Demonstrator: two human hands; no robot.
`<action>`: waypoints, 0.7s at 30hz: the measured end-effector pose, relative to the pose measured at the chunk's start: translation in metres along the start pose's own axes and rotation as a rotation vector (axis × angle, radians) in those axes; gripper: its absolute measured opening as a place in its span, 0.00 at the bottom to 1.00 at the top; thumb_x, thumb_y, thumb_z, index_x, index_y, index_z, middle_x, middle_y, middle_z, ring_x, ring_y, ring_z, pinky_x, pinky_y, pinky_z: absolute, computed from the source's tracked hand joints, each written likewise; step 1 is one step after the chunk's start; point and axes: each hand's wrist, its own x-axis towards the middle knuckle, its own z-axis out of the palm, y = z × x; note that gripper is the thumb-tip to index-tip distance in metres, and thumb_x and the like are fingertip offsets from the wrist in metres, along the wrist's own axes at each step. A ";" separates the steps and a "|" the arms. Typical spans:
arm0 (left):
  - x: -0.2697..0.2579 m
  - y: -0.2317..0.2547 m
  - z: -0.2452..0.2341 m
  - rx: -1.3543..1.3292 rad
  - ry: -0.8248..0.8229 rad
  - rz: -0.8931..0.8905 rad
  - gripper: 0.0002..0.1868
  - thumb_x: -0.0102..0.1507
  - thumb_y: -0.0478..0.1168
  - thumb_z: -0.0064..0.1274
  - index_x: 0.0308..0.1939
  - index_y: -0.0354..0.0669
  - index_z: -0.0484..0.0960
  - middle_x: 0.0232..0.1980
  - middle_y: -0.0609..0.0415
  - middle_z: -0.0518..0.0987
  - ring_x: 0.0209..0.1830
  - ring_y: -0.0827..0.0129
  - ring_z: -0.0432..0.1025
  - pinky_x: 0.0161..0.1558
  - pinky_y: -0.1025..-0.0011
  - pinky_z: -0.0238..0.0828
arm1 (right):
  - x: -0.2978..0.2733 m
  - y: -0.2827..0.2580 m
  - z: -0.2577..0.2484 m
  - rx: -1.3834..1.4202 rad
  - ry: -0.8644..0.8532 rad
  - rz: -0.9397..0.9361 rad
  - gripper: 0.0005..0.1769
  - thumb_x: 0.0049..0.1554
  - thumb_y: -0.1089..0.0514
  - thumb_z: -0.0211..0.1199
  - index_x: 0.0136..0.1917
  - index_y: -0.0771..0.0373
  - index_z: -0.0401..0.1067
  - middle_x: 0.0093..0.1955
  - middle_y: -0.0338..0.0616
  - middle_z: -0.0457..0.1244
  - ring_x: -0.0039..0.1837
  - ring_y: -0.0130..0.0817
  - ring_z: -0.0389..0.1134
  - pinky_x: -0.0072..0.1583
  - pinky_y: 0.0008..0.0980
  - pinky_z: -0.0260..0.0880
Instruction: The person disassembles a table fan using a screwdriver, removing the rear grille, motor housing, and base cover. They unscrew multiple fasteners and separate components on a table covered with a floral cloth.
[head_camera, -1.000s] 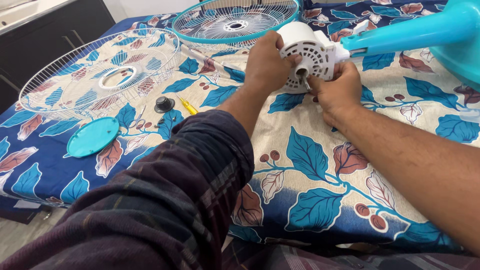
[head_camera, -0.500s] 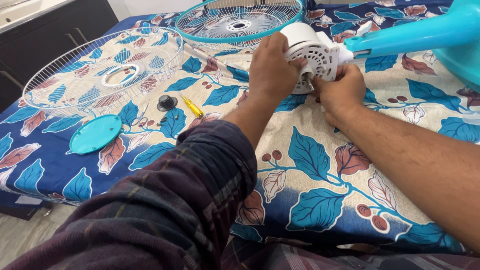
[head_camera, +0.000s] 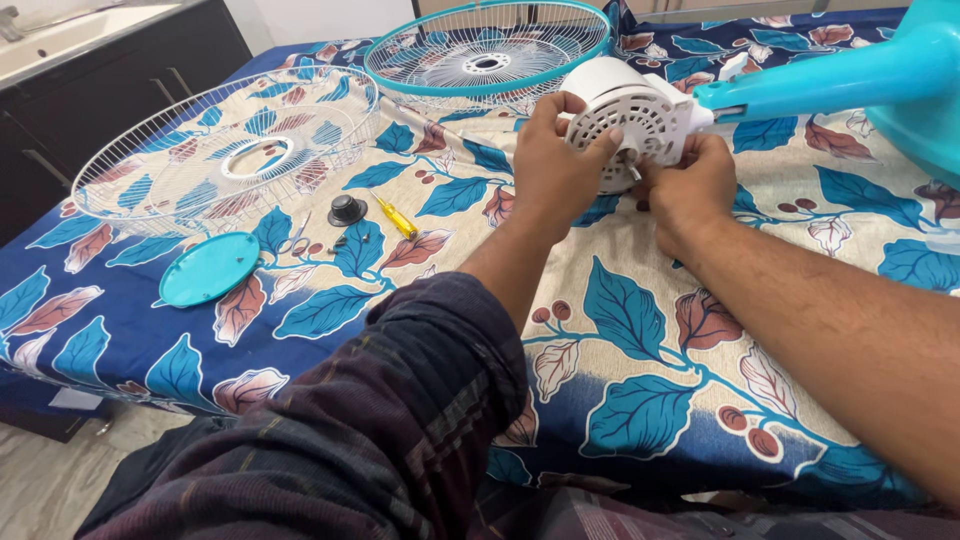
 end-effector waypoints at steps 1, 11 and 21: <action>-0.001 -0.003 -0.002 -0.120 -0.028 -0.023 0.29 0.55 0.43 0.67 0.57 0.46 0.72 0.49 0.50 0.76 0.46 0.64 0.76 0.45 0.66 0.79 | 0.001 0.000 0.000 -0.008 0.009 0.003 0.20 0.54 0.65 0.73 0.53 0.64 0.63 0.48 0.45 0.68 0.40 0.32 0.72 0.36 0.31 0.72; -0.009 -0.054 0.019 -0.334 -0.112 -0.255 0.28 0.56 0.38 0.69 0.53 0.36 0.69 0.48 0.49 0.78 0.45 0.69 0.75 0.45 0.72 0.75 | 0.014 0.010 -0.003 0.317 -0.049 0.019 0.19 0.55 0.69 0.72 0.53 0.63 0.64 0.50 0.45 0.67 0.48 0.34 0.75 0.45 0.32 0.82; -0.005 -0.011 0.045 -0.367 0.158 -0.584 0.35 0.49 0.44 0.73 0.52 0.44 0.67 0.50 0.49 0.79 0.45 0.64 0.77 0.44 0.66 0.76 | 0.039 0.022 -0.032 0.640 -0.359 0.322 0.14 0.58 0.62 0.68 0.57 0.61 0.72 0.53 0.40 0.69 0.55 0.33 0.70 0.59 0.31 0.74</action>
